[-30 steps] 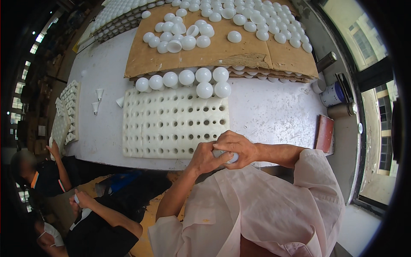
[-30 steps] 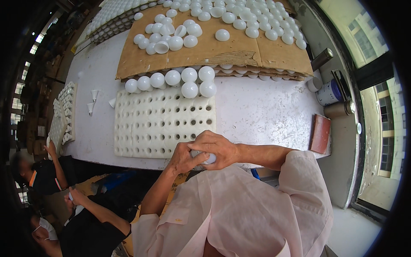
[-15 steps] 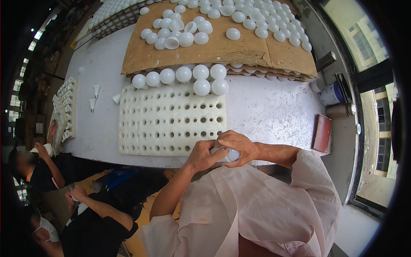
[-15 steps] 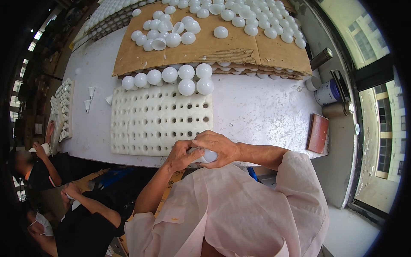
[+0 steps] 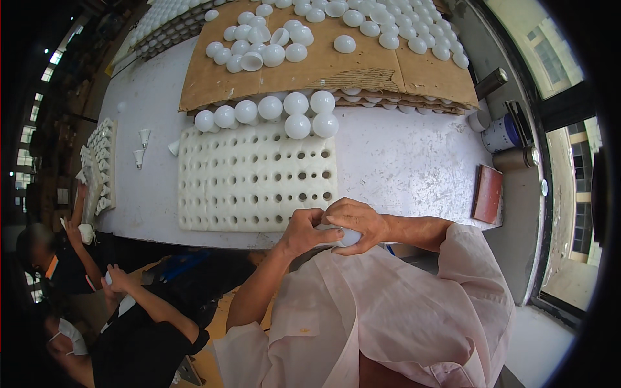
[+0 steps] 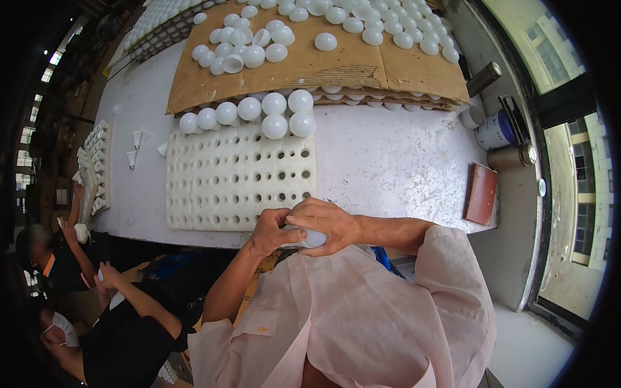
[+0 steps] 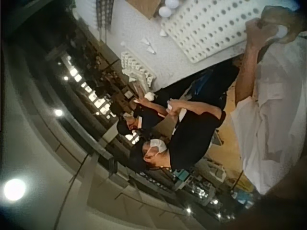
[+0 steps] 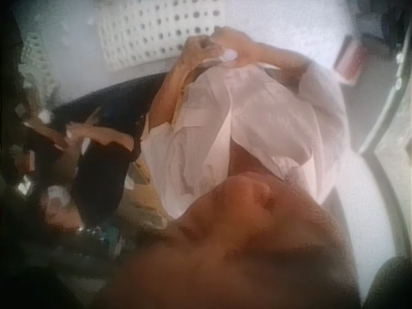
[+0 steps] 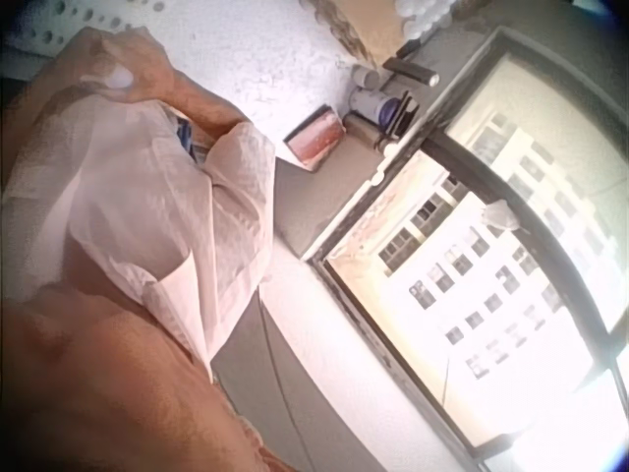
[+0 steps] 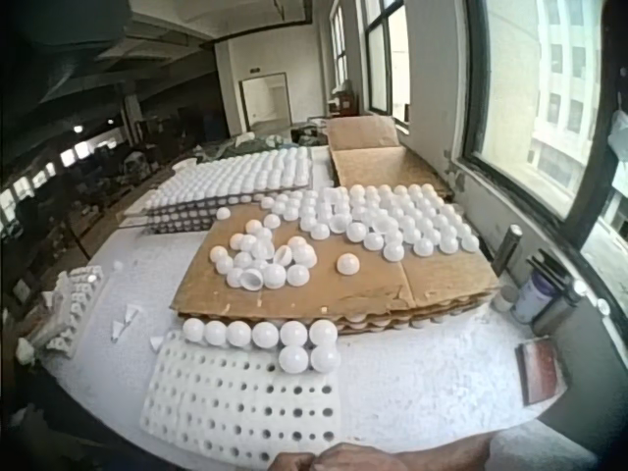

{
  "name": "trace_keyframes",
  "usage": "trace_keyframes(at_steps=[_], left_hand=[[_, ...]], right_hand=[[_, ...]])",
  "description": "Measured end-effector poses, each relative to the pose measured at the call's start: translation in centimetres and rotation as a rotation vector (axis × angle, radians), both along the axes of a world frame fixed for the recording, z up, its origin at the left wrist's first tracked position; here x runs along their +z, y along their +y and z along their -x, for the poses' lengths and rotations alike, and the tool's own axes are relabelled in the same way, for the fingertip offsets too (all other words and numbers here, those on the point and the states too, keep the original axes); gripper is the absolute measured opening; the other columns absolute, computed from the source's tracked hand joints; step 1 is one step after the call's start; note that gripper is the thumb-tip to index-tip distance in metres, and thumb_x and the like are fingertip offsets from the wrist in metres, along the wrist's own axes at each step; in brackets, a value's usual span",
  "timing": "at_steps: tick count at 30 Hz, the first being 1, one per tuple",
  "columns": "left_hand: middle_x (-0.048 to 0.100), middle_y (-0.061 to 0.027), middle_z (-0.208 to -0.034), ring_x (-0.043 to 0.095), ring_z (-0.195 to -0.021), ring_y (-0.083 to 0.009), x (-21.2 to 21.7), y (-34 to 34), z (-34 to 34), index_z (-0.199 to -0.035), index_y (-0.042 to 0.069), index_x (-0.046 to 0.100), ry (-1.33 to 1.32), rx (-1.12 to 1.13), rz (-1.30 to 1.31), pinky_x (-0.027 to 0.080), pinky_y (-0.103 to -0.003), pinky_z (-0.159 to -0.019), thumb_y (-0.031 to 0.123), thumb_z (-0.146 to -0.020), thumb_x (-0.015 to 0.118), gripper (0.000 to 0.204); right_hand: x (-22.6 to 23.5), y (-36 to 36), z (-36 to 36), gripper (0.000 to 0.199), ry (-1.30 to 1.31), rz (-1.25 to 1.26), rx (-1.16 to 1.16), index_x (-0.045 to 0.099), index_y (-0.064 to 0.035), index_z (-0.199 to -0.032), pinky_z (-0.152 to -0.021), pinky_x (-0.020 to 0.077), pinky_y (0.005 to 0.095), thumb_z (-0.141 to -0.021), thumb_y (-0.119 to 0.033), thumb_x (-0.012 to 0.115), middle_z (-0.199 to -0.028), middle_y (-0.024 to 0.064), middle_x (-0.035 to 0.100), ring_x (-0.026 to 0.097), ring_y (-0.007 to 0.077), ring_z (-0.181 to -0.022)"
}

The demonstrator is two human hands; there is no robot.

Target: The person removes cardboard sheets from trays of light bulb parts and assembles light bulbs by pressing diffuser caps onto bulb bases by hand, then places the assembled bulbs into a perforated foam tray.

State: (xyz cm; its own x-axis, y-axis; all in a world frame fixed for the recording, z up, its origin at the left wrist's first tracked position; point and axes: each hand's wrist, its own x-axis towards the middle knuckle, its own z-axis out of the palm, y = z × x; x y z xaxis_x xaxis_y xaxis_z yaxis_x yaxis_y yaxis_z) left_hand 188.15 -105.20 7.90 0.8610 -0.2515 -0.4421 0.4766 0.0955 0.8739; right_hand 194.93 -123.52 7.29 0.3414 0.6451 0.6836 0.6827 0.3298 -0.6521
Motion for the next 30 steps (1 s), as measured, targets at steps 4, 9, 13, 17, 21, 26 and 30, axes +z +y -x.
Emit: trace_keyframes(at_steps=[4, 9, 13, 17, 21, 26, 30], left_hand=[[0.060, -0.0037, -0.075, 0.054, -0.069, -0.0090, -0.5, 0.0, 0.5, -0.082, -0.005, 0.063, -0.014, 0.010, -0.008, 0.045, -0.024, -0.058, 0.027, -0.063, 0.083, 0.042], [0.060, -0.0058, -0.080, 0.055, -0.073, -0.0098, 2.2, -0.2, 0.2, -0.087, -0.006, 0.061, -0.079, -0.051, -0.135, 0.046, -0.024, -0.062, 0.027, -0.066, 0.081, 0.044], [0.060, -0.0072, -0.084, 0.056, -0.079, -0.0106, 2.3, -0.4, 0.2, -0.093, -0.007, 0.060, -0.073, -0.131, -0.285, 0.046, -0.025, -0.066, 0.028, -0.070, 0.081, 0.048], [0.062, -0.0084, -0.087, 0.058, -0.082, -0.0126, 1.6, -0.8, 0.7, -0.096, -0.007, 0.060, -0.139, -0.070, -0.189, 0.048, -0.026, -0.069, 0.031, -0.069, 0.082, 0.052], [0.065, -0.0112, -0.089, 0.062, -0.084, -0.0147, 1.4, -1.0, 1.1, -0.098, -0.006, 0.061, -0.284, -0.109, -0.255, 0.051, -0.029, -0.072, 0.033, -0.068, 0.083, 0.054], [0.066, -0.0118, -0.085, 0.063, -0.080, -0.0145, 0.5, -0.9, 1.3, -0.095, -0.007, 0.062, -0.294, -0.052, -0.220, 0.051, -0.029, -0.070, 0.033, -0.066, 0.084, 0.053], [0.064, -0.0092, -0.079, 0.059, -0.073, -0.0123, 0.0, -0.8, 1.4, -0.091, -0.006, 0.062, -0.325, -0.039, -0.208, 0.048, -0.027, -0.064, 0.031, -0.068, 0.081, 0.048]], right_hand=[[0.3, 0.0, 0.2, 0.081, -0.038, -0.032, -0.024, 0.045, 0.0023, -0.132, -0.079, 0.0511, 0.0384, -0.060, -0.008, 0.082, -0.108, 0.0154, 0.059, 0.060, 0.0304, -0.095], [0.2, -0.1, 0.9, 0.072, -0.037, 0.020, -0.097, 0.051, 0.0023, -0.125, -0.078, 0.0513, 0.0376, -0.059, -0.004, 0.079, -0.106, 0.0148, 0.059, 0.060, 0.0293, -0.093], [0.1, 0.0, 0.2, 0.060, -0.024, -0.032, -0.023, 0.056, 0.0009, -0.116, -0.076, 0.0506, 0.0368, -0.060, -0.004, 0.078, -0.105, 0.0134, 0.058, 0.059, 0.0276, -0.091], [-0.3, -0.4, 0.2, 0.055, 0.065, -0.018, -0.007, 0.058, 0.0008, -0.112, -0.076, 0.0503, 0.0361, -0.061, -0.005, 0.078, -0.106, 0.0134, 0.058, 0.059, 0.0274, -0.091], [-1.1, -0.7, 0.6, 0.052, 0.093, -0.008, -0.013, 0.059, 0.0013, -0.111, -0.077, 0.0505, 0.0364, -0.062, -0.005, 0.078, -0.106, 0.0141, 0.058, 0.059, 0.0278, -0.092], [-0.9, -0.5, 0.8, 0.052, 0.096, -0.045, -0.026, 0.059, 0.0030, -0.109, -0.077, 0.0513, 0.0357, -0.062, -0.005, 0.080, -0.105, 0.0149, 0.058, 0.061, 0.0281, -0.093], [-0.8, -0.5, 0.7, 0.052, 0.095, -0.060, -0.022, 0.060, 0.0030, -0.108, -0.077, 0.0519, 0.0350, -0.061, -0.005, 0.081, -0.105, 0.0152, 0.059, 0.062, 0.0281, -0.092]])
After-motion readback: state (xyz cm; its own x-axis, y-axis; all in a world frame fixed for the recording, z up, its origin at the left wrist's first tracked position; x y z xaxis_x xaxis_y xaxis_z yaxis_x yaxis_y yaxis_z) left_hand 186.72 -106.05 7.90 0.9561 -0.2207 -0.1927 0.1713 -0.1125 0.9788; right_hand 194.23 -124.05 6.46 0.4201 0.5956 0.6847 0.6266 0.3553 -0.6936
